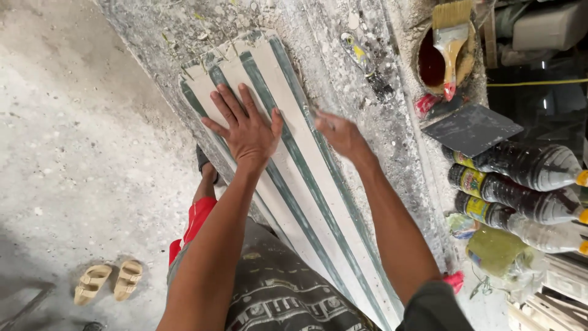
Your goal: Scraping residue and cleaning construction planks using a putty knife and a hand brush.
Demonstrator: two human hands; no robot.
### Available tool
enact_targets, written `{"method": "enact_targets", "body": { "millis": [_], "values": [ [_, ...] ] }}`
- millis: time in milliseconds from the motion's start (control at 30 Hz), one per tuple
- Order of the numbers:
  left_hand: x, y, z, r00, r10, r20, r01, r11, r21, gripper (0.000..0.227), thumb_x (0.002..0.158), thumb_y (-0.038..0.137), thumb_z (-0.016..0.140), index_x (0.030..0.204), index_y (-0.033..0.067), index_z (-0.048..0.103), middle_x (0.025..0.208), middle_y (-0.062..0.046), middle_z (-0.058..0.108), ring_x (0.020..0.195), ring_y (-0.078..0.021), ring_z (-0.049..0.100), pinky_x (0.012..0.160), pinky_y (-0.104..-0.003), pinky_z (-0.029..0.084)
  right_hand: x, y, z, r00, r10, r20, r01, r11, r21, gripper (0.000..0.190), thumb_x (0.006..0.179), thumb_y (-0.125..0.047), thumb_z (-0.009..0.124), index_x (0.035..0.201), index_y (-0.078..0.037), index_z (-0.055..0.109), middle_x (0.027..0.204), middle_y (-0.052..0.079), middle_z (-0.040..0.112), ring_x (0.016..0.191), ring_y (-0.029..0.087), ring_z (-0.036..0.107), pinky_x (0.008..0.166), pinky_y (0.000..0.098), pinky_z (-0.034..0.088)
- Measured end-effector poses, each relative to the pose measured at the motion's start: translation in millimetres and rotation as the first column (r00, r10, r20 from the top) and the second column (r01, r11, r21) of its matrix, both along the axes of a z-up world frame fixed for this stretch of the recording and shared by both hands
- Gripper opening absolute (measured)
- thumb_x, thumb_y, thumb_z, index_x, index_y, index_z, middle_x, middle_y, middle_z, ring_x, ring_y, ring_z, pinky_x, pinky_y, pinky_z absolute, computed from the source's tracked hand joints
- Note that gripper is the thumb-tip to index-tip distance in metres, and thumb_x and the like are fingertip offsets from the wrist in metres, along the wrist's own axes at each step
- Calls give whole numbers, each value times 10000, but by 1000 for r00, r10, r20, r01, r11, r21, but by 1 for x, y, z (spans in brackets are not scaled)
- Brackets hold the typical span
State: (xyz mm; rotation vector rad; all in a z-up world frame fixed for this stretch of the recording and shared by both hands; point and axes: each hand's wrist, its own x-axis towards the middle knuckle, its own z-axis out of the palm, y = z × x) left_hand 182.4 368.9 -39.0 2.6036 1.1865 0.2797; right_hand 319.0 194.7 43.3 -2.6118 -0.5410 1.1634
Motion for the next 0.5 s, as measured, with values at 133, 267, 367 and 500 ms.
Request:
{"method": "enact_targets", "body": {
  "millis": [133,267,367,500],
  "values": [
    [3,3,2,1000,4,5,-5,997,73,868,953,603,528,1576,22,363,1602,-358,236,1500,-540,136,1045,-809,71,-64,-102,17,980,-170,-100,171,985,-3,521,1010,-474,517,1391,-143,647,942,206,709,921,346,681,881,506,524],
    [2,0,-1,999,33,14,-35,993,112,860,922,595,552,1559,38,399,1606,-342,257,1503,-531,176,1046,-800,122,-74,-110,35,947,-262,-184,277,959,60,557,1010,-406,571,1444,-58,603,1432,257,580,1375,405,490,1170,544,372],
    [2,0,2,1000,25,2,-25,998,54,848,946,585,518,1568,25,381,1615,-349,225,1512,-532,139,1048,-805,85,-19,-26,20,937,-279,-211,290,957,22,537,984,-586,547,1367,-232,675,674,154,681,510,266,638,386,347,498],
    [0,-9,1,1000,27,1,-27,999,-32,845,948,589,513,1564,23,390,1618,-341,216,1515,-520,118,1053,-816,76,24,20,-9,991,128,32,-132,976,173,523,1016,-542,554,1369,-175,675,1272,236,677,1168,480,613,1001,607,483]
  ]
}}
